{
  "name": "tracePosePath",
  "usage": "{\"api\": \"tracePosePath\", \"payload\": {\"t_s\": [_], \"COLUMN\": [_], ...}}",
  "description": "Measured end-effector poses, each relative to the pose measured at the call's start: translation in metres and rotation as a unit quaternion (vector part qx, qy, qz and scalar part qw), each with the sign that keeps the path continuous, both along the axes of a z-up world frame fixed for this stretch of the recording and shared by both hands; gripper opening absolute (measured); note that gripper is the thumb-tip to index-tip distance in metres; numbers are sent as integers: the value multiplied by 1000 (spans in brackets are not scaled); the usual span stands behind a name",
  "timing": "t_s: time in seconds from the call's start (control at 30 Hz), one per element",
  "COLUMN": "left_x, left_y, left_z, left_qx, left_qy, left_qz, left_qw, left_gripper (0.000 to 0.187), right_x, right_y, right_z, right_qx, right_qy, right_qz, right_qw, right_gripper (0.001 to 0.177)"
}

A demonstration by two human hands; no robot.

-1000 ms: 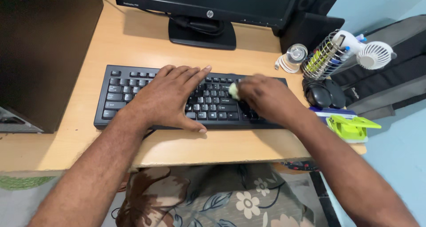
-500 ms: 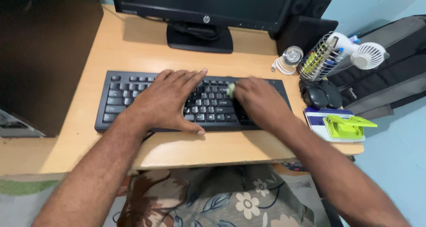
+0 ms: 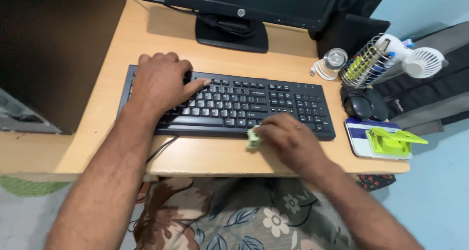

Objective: The person wipes the back and front of a computer monitor with a cloth. They then clean the back panel of the computer tower, followed by wiping the keys and surface of the keyboard. Finally, the person wipes the front bezel of the monitor again.

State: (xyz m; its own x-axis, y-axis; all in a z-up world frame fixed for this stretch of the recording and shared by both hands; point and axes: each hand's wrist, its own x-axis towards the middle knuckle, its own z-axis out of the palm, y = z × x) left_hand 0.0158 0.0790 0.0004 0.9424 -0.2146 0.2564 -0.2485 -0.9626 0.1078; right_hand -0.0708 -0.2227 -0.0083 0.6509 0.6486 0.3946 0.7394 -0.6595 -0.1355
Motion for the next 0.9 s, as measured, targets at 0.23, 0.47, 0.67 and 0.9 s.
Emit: {"api": "tracePosePath", "payload": {"t_s": [0.23, 0.47, 0.67, 0.9], "left_x": [7, 7, 7, 8], "left_y": [1, 4, 0, 10], "left_z": [-10, -11, -11, -12], "left_qx": [-21, -25, -26, -72], "left_qy": [-46, -37, -48, -54], "left_qz": [-25, -23, -10, -35], "left_qw": [998, 999, 998, 995], "left_gripper": [58, 57, 56, 43], "right_x": [9, 6, 6, 10], "right_y": [75, 19, 39, 159], "right_z": [-7, 2, -4, -9], "right_qx": [15, -4, 9, 64], "right_qy": [-57, -40, -84, -89], "right_qz": [114, 23, 76, 154], "right_qw": [992, 999, 994, 982], "right_gripper": [25, 27, 23, 21]}}
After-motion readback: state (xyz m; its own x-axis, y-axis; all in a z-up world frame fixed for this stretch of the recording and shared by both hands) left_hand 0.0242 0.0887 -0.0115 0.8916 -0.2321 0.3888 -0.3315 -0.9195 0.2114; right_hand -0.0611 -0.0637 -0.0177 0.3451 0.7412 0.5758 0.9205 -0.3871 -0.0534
